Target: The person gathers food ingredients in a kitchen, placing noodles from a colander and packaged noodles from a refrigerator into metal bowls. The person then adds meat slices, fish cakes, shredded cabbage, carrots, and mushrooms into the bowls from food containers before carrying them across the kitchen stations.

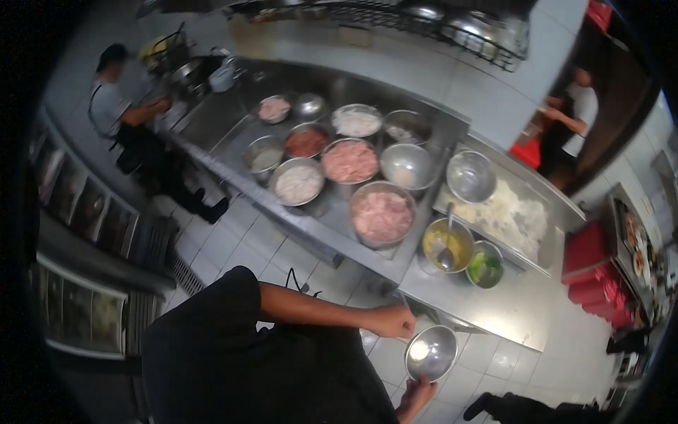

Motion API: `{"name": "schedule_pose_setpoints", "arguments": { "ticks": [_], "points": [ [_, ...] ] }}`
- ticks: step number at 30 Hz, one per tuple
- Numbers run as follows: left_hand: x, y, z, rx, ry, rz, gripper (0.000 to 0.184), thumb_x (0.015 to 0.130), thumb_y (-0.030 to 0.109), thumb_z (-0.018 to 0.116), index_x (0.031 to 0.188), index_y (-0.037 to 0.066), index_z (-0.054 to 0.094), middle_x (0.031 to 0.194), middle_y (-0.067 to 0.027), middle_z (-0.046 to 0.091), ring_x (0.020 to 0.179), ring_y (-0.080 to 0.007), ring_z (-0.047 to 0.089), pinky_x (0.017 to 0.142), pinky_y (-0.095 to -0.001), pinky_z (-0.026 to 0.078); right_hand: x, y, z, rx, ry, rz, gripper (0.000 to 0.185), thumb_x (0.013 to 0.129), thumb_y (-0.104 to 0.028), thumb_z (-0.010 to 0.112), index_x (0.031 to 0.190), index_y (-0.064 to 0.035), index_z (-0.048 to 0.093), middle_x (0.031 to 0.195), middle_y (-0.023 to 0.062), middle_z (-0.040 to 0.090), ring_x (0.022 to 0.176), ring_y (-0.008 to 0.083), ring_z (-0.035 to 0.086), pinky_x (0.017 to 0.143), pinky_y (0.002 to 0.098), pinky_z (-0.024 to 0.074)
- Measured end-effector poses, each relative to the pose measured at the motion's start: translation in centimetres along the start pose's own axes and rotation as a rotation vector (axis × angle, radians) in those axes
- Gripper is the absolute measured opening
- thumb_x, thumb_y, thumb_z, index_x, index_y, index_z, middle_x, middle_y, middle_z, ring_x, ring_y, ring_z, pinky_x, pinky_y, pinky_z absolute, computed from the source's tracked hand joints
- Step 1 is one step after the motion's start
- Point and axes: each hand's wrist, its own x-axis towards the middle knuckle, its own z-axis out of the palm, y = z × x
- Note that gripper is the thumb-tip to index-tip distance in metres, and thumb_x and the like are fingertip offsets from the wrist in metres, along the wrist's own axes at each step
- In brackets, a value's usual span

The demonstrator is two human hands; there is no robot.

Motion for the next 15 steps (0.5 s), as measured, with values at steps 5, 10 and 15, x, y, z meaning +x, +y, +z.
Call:
{"name": "schedule_pose_setpoints", "arguments": {
  "ticks": [5, 10, 15],
  "points": [
    [-4.1, -2.6, 3.9, -0.161, 0.258, -0.042, 0.021, 0.068, 0.02, 0.074, 0.077, 0.003, 0.067, 0.071, -0.0094, 0.067, 0.069, -0.022, 0.066, 0.064, -0.0348, 0.05, 2.3, -0.9, -0.7, -0.146, -0.148, -0.052, 0.03, 0.075, -0.002, 0.06, 0.101, 0.0, 0.045, 0.071, 0.0062, 0.049, 0.056, 0.0126, 0.045, 0.044, 0.0276, 0.0336],
    [-7.4, -2.9, 7.0, -0.146, 0.288, -0.196, 0.031, 0.07, 0.023, 0.074, 0.091, 0.003, 0.066, 0.082, -0.011, 0.068, 0.078, -0.0231, 0.066, 0.071, -0.0348, 0.051, 3.0, -1.0, -0.3, -0.152, -0.219, -0.107, 0.026, 0.075, -0.002, 0.059, 0.095, -0.0028, 0.042, 0.072, 0.0087, 0.051, 0.052, 0.0168, 0.048, 0.042, 0.0306, 0.0402],
    [-9.2, -1.6, 7.8, -0.099, 0.276, -0.251, 0.032, 0.077, 0.027, 0.072, 0.097, 0.003, 0.066, 0.093, -0.0134, 0.068, 0.088, -0.0259, 0.066, 0.078, -0.0354, 0.051, 2.3, 0.2, 0.5, -0.285, -0.344, -0.066, 0.036, 0.076, -0.001, 0.057, 0.109, 0.0043, 0.043, 0.08, 0.0104, 0.054, 0.059, 0.0174, 0.054, 0.044, 0.0279, 0.0431]
  ]
}}
